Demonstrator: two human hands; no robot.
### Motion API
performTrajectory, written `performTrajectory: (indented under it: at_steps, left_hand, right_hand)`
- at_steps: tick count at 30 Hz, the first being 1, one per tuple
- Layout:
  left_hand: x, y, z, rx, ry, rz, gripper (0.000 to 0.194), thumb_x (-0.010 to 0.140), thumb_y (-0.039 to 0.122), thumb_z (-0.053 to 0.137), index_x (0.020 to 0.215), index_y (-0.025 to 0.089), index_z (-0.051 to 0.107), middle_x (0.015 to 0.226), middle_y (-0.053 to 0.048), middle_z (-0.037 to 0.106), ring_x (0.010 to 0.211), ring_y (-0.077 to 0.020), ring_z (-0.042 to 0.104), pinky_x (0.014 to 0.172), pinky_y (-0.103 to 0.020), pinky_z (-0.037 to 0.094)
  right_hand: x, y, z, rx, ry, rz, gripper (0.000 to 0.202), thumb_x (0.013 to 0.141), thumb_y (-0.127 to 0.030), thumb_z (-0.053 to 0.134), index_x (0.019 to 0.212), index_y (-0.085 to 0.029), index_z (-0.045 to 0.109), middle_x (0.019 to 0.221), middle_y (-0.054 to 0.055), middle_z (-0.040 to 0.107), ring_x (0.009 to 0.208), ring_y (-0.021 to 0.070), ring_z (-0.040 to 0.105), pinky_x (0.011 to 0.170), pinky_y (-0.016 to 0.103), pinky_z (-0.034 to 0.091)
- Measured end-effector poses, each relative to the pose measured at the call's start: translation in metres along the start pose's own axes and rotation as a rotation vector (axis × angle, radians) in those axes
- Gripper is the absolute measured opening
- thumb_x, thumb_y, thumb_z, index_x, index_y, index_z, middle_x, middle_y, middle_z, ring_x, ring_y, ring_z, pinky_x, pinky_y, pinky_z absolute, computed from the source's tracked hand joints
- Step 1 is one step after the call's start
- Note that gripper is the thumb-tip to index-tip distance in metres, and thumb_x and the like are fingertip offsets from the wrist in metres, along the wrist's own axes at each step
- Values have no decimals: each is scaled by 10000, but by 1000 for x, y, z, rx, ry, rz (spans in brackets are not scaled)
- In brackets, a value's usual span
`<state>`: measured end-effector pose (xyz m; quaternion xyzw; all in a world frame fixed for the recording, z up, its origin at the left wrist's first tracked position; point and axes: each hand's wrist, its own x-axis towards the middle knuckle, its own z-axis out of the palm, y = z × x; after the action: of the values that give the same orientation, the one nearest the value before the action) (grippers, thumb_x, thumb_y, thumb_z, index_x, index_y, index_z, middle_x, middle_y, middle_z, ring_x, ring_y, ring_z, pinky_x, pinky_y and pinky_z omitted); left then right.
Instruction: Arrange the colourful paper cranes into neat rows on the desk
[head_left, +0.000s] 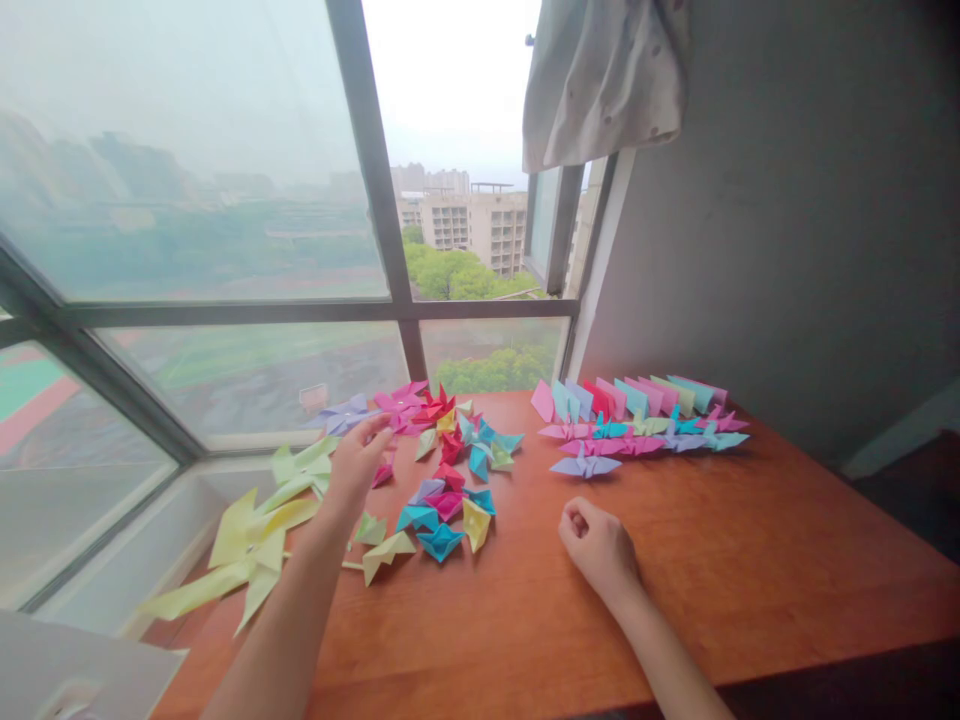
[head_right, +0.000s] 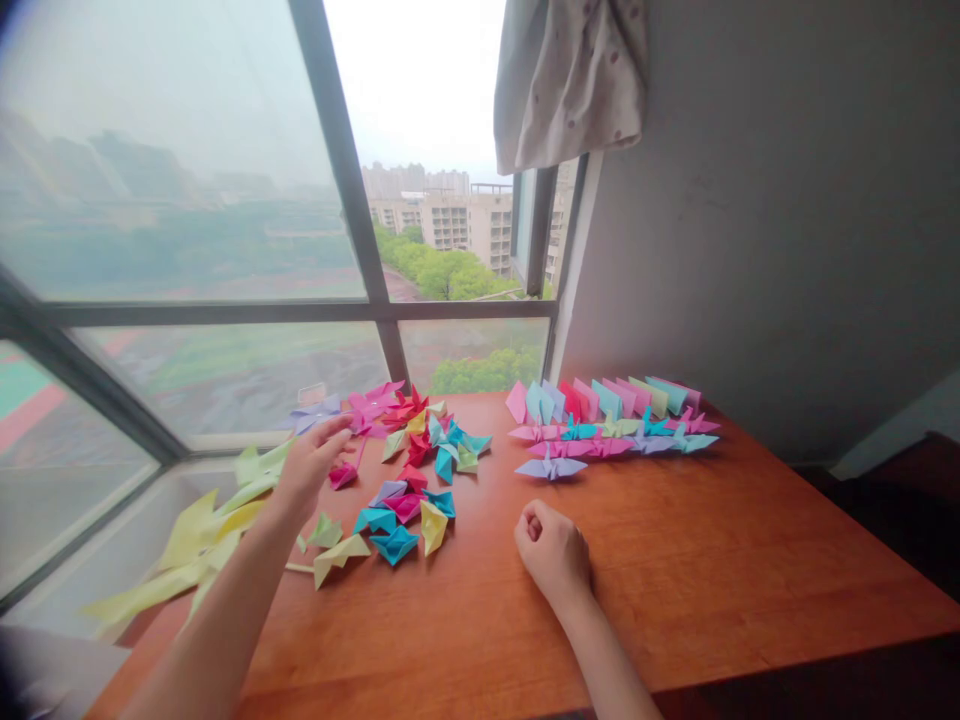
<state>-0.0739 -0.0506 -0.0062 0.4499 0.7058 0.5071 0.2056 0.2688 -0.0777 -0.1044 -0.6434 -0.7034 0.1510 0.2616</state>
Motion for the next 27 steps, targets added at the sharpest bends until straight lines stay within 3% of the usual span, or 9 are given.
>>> performTrajectory:
  at_steps: [4, 9, 12, 15, 17, 19, 22, 25, 27]
  left_hand:
    - [-44, 24, 3, -239, -101, 45, 562, 759, 444, 628, 1224, 127, 641, 962, -80, 712, 641, -138, 590, 515, -213, 433]
    - [-106, 40, 19, -489, -284, -13, 517, 796, 411, 691, 1237, 147, 638, 783, -36, 684, 600, -121, 536, 538, -206, 412]
    - [-137, 35, 33, -602, -397, -48, 497, 817, 385, 690, 1245, 139, 634, 704, -29, 665, 589, -116, 517, 553, -207, 411]
    - [-161, 24, 47, -646, -460, -62, 456, 827, 364, 682, 1224, 144, 643, 704, -37, 667, 631, -131, 528, 569, -209, 410]
    - [-172, 15, 53, -635, -521, -70, 417, 813, 376, 693, 1160, 145, 670, 704, -37, 659, 633, -137, 531, 548, -207, 399]
    - [-178, 6, 56, -609, -564, -76, 370, 809, 404, 692, 1076, 148, 686, 688, -27, 639, 621, -137, 531, 530, -204, 389]
    - [-180, -5, 56, -568, -494, -77, 335, 804, 415, 691, 1031, 170, 657, 777, -32, 655, 658, -144, 563, 574, -213, 426]
    - [-180, -13, 54, -496, -397, -42, 377, 792, 373, 703, 1109, 193, 607, 1029, -78, 678, 814, -182, 619, 703, -254, 477]
    - [-181, -17, 53, -398, -438, -5, 339, 809, 352, 684, 1097, 184, 622, 1033, -86, 680, 849, -198, 623, 712, -257, 470]
  right_hand:
    - [0, 1, 0, 180, 19, -29, 222, 875, -347, 471, 780, -230, 635, 702, 15, 668, 655, 168, 616, 598, 243, 390]
    - [-4, -9, -3, 692, -30, 39, 391, 858, -537, 545, 975, -186, 672, 863, 83, 709, 737, 208, 642, 642, 284, 469]
    - [-16, -23, -8, 1181, -225, 178, 524, 867, -624, 519, 1146, -191, 621, 1021, 115, 700, 807, 209, 651, 586, 266, 465]
    - [-32, -33, -10, 1493, -449, 236, 485, 860, -562, 599, 1204, -220, 601, 1118, 110, 677, 876, 197, 651, 597, 244, 464]
    - [-41, -37, -8, 1502, -452, 233, 418, 818, -456, 706, 1155, -220, 632, 1070, 83, 688, 825, 161, 642, 582, 214, 445]
    - [-48, -38, -3, 1424, -353, 226, 360, 796, -396, 748, 1089, -206, 661, 996, 64, 702, 795, 143, 632, 598, 206, 451]
    - [-53, -38, 3, 1261, -216, 208, 346, 773, -432, 763, 998, -181, 685, 931, 74, 718, 821, 177, 648, 671, 250, 503]
    - [-56, -38, 5, 1140, -184, 167, 378, 722, -478, 787, 929, -173, 698, 909, 89, 728, 847, 228, 675, 736, 316, 547]
    - [-59, -39, 2, 1076, -196, 132, 369, 719, -480, 783, 912, -174, 708, 919, 94, 729, 868, 245, 683, 778, 344, 558]
